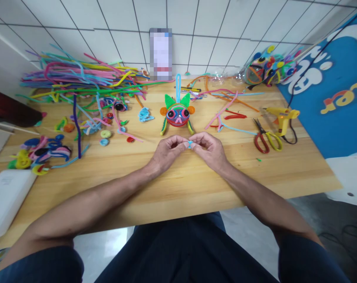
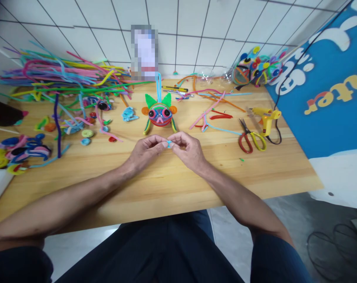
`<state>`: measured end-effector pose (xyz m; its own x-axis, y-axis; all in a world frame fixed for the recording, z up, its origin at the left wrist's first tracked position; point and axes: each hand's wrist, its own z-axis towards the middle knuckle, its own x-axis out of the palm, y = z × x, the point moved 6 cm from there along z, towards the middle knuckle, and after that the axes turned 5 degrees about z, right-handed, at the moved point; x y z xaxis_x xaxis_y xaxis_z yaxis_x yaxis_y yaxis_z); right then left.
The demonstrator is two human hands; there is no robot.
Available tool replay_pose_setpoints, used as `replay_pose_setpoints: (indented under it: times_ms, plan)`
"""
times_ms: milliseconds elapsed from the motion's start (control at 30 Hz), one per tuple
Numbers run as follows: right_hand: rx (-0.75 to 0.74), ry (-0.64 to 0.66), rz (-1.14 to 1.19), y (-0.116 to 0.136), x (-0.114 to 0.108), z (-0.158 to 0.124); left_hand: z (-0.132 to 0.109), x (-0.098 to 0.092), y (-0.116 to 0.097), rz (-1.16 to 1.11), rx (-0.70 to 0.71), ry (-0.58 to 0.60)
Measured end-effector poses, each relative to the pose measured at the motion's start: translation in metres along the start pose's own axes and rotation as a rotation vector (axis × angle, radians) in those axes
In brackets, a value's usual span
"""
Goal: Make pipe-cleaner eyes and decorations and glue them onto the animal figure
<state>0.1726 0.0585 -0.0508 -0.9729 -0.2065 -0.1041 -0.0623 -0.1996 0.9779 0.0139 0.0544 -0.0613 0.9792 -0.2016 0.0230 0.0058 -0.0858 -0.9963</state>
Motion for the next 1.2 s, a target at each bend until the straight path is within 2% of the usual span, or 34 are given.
replay_pose_setpoints:
  times_ms: [167, 467, 800, 1033, 1200]
  plan:
    - [-0.035, 0.006, -0.056, 0.002, 0.002, -0.001, -0.001, -0.001, -0.001, 0.0, 0.026, -0.024]
    - [0.017, 0.024, 0.006, -0.003, 0.005, -0.001, -0.002, -0.004, 0.002, 0.072, 0.097, -0.049]
    - [0.111, -0.041, 0.168, -0.011, -0.004, 0.007, 0.001, 0.0, 0.009, -0.002, -0.02, -0.03]
    - [0.111, 0.005, 0.151, -0.012, 0.001, 0.004, 0.001, -0.001, 0.01, 0.024, 0.012, -0.004]
    - [0.143, -0.001, 0.105, -0.009, -0.004, 0.004, 0.001, -0.001, 0.006, 0.071, 0.021, 0.017]
